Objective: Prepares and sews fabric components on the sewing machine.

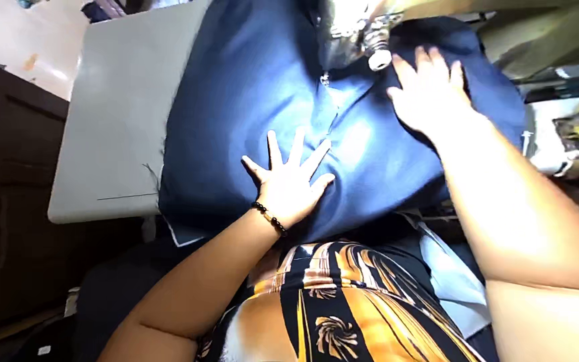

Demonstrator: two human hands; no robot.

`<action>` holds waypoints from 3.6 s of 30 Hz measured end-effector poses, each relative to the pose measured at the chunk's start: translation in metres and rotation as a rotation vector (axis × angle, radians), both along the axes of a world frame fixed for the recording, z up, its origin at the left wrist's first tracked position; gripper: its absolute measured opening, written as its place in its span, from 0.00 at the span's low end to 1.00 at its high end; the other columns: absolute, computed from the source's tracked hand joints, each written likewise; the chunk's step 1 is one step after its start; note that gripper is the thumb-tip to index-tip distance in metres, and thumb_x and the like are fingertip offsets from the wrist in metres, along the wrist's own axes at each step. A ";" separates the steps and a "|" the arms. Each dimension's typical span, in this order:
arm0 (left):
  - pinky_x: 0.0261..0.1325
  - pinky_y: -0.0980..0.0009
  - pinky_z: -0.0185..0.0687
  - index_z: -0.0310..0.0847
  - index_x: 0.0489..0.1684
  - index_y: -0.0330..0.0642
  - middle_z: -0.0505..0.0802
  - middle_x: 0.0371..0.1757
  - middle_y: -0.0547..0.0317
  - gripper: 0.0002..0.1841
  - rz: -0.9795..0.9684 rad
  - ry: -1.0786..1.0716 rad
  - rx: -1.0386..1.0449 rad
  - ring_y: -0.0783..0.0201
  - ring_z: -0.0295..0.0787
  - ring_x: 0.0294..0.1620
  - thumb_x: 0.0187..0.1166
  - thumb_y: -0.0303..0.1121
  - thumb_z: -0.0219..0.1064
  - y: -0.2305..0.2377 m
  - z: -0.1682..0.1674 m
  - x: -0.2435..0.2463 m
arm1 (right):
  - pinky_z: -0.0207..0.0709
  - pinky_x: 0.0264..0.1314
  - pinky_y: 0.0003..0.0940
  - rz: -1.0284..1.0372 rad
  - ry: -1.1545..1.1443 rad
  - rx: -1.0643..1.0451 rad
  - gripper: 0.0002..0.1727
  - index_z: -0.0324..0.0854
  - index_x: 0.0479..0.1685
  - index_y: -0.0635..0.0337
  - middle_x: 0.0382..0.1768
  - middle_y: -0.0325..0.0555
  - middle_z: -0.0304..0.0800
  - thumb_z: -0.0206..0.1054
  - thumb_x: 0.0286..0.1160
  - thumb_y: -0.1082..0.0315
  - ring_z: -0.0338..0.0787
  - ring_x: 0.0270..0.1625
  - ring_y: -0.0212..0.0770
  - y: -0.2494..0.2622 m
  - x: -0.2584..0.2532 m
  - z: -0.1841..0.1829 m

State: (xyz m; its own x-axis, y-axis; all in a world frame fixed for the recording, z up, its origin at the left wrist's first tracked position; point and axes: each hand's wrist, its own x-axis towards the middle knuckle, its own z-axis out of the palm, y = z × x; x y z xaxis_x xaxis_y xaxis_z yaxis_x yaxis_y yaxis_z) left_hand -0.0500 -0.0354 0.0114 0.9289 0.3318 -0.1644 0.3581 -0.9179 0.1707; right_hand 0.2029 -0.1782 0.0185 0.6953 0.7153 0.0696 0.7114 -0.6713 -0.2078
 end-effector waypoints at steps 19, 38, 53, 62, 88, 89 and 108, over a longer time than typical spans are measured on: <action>0.71 0.60 0.77 0.81 0.74 0.40 0.85 0.67 0.43 0.24 -0.524 -0.363 -0.247 0.54 0.83 0.68 0.91 0.45 0.52 0.072 0.019 0.111 | 0.82 0.45 0.21 0.065 0.354 0.740 0.12 0.88 0.44 0.61 0.37 0.39 0.91 0.58 0.85 0.67 0.87 0.37 0.23 -0.005 -0.084 -0.006; 0.59 0.57 0.61 0.85 0.32 0.37 0.85 0.39 0.52 0.19 -0.533 -0.741 -0.323 0.57 0.78 0.54 0.92 0.34 0.50 0.073 -0.009 0.107 | 0.68 0.50 0.48 0.269 0.226 0.492 0.19 0.90 0.33 0.55 0.32 0.44 0.87 0.64 0.80 0.50 0.84 0.44 0.46 -0.011 -0.120 -0.027; 0.44 0.87 0.73 0.87 0.28 0.38 0.88 0.34 0.64 0.14 -0.415 -0.772 -0.560 0.85 0.81 0.38 0.84 0.33 0.63 0.081 -0.016 0.113 | 0.76 0.36 0.30 0.231 0.282 0.531 0.12 0.89 0.30 0.57 0.26 0.40 0.88 0.64 0.77 0.62 0.85 0.32 0.31 0.012 -0.099 -0.016; 0.43 0.88 0.75 0.88 0.30 0.40 0.89 0.33 0.70 0.11 -0.349 -0.761 -0.655 0.88 0.82 0.36 0.83 0.33 0.64 0.080 -0.015 0.112 | 0.71 0.31 0.22 0.242 0.284 0.560 0.13 0.87 0.28 0.59 0.25 0.37 0.84 0.63 0.76 0.63 0.79 0.26 0.23 0.037 -0.078 -0.005; 0.51 0.84 0.74 0.86 0.45 0.39 0.88 0.42 0.64 0.10 -0.383 -0.479 -0.635 0.83 0.81 0.43 0.85 0.33 0.59 0.091 -0.005 0.111 | 0.72 0.30 0.14 0.197 0.343 0.678 0.11 0.87 0.30 0.60 0.24 0.34 0.84 0.63 0.77 0.67 0.78 0.24 0.17 0.050 -0.062 -0.022; 0.51 0.84 0.75 0.86 0.45 0.39 0.88 0.43 0.64 0.10 -0.384 -0.477 -0.634 0.83 0.81 0.44 0.85 0.33 0.59 0.091 -0.005 0.111 | 0.72 0.30 0.14 0.198 0.341 0.673 0.11 0.87 0.30 0.61 0.24 0.34 0.84 0.63 0.77 0.67 0.78 0.24 0.17 0.050 -0.062 -0.022; 0.61 0.73 0.78 0.90 0.46 0.35 0.94 0.48 0.52 0.13 -0.424 -0.555 -0.490 0.71 0.88 0.53 0.84 0.34 0.62 0.096 0.004 0.099 | 0.74 0.54 0.59 0.582 -0.033 0.239 0.21 0.92 0.52 0.58 0.52 0.58 0.86 0.52 0.81 0.61 0.84 0.60 0.61 0.024 -0.049 0.002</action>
State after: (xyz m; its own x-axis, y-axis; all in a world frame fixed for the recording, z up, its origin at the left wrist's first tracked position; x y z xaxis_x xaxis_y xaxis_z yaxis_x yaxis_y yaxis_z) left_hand 0.0494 0.0602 0.0154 0.9468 -0.0518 0.3175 -0.2522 -0.7322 0.6327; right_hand 0.1536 -0.1545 0.0208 0.1914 0.9379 0.2894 0.9549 -0.1097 -0.2761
